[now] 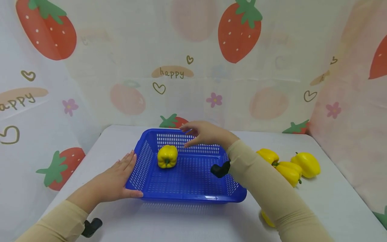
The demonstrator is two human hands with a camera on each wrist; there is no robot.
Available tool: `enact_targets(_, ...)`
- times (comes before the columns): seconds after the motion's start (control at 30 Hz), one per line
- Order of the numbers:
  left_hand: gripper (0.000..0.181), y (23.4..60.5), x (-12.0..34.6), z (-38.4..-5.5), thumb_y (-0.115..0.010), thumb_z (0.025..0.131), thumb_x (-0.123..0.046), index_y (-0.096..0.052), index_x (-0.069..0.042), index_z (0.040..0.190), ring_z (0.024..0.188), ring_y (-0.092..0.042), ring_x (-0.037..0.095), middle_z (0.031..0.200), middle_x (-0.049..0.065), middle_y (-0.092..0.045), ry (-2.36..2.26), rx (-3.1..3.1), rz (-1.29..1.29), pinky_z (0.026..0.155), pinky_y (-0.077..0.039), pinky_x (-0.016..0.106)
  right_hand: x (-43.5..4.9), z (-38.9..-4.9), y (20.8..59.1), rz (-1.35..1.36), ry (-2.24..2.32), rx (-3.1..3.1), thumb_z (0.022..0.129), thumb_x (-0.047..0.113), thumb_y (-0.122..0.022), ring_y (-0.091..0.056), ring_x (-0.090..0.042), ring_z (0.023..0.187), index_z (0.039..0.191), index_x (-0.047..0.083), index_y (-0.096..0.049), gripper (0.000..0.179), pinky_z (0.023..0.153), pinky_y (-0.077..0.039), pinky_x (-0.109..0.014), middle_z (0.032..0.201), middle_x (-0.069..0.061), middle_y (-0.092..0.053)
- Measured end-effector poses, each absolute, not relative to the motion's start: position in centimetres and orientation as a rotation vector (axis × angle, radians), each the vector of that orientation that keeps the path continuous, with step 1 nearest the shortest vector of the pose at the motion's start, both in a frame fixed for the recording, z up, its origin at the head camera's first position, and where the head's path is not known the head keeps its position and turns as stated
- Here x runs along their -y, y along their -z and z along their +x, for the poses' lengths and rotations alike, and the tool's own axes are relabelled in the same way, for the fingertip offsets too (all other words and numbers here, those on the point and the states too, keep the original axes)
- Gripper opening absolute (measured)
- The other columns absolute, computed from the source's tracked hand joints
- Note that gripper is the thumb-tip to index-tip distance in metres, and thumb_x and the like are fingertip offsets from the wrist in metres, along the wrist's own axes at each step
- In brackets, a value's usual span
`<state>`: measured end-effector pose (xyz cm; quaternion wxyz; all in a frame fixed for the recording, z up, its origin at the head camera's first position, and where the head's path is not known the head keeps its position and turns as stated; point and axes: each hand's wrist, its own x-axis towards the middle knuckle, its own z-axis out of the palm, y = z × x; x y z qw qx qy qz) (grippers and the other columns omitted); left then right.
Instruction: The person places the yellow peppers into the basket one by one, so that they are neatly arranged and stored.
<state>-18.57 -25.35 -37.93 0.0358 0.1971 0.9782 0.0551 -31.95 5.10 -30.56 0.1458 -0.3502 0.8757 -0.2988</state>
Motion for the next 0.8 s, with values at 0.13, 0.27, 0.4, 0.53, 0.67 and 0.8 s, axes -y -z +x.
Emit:
enact_targets(0.13, 0.121, 37.9, 25.4, -18.6, -0.053, 0.066, -0.077, -0.009, 0.004, 0.144, 0.138, -0.009, 0.038, 0.151, 0.022, -0.006, -0.167, -3.004, 0.608, 0.107, -0.017, 0.055, -6.3, -31.4, 29.9, -1.001, 0.900, -2.507, 0.076, 0.035, -0.073, -0.051, -0.015, 0.118, 0.127, 0.022, -0.052, 0.057, 0.098, -0.041, -0.030, 0.124, 0.004, -0.056)
enact_targets(0.27, 0.121, 37.9, 25.3, -18.6, -0.052, 0.066, -0.077, -0.009, 0.005, 0.144, 0.138, -0.009, 0.038, 0.151, 0.022, -0.006, -0.166, -3.005, 0.614, 0.107, -0.017, 0.055, -7.8, -30.9, 29.3, -1.004, 0.919, -2.506, 0.077, 0.034, -0.073, -0.052, -0.014, 0.116, 0.127, 0.023, -0.053, 0.055, 0.097, -0.042, -0.034, 0.122, 0.004, -0.058)
enact_targets(0.4, 0.121, 37.9, 25.3, -18.6, -0.051, 0.067, -0.078, -0.009, 0.005, 0.144, 0.137, -0.009, 0.038, 0.151, 0.022, -0.006, -0.163, -3.006, 0.618, 0.107, -0.017, 0.055, -9.4, -30.6, 28.8, -0.987, 0.915, -2.539, 0.077, 0.035, -0.073, -0.054, -0.014, 0.114, 0.129, 0.022, -0.051, 0.057, 0.096, -0.043, -0.036, 0.120, 0.004, -0.058)
enact_targets(0.53, 0.120, 37.9, 25.3, -18.6, -0.053, 0.067, -0.076, -0.010, 0.005, 0.144, 0.137, -0.009, 0.038, 0.151, 0.022, -0.006, -0.170, -3.003, 0.621, 0.107, -0.016, 0.055, -11.2, -30.1, 28.5, -0.976, 0.929, -2.540, 0.077, 0.036, -0.072, -0.053, -0.017, 0.116, 0.131, 0.020, -0.050, 0.060, 0.095, -0.043, -0.037, 0.122, 0.002, -0.057)
enact_targets(0.67, 0.120, 38.0, 25.3, -18.5, -0.053, 0.068, -0.076, -0.010, 0.006, 0.144, 0.137, -0.009, 0.038, 0.151, 0.023, -0.006, -0.174, -3.004, 0.622, 0.107, -0.016, 0.056, -13.0, -29.5, 28.2, -0.971, 0.945, -2.540, 0.079, 0.032, -0.071, -0.052, -0.019, 0.117, 0.131, 0.019, -0.049, 0.058, 0.095, -0.043, -0.038, 0.124, -0.001, -0.056)
enact_targets(0.8, 0.120, 38.0, 25.3, -18.6, -0.051, 0.067, -0.077, -0.009, 0.005, 0.144, 0.138, -0.008, 0.038, 0.151, 0.023, -0.006, -0.175, -3.006, 0.626, 0.107, -0.016, 0.056, -14.9, -28.8, 28.1, -0.971, 0.940, -2.561, 0.081, 0.028, -0.070, -0.051, -0.022, 0.118, 0.131, 0.017, -0.048, 0.056, 0.095, -0.043, -0.041, 0.125, -0.003, -0.056)
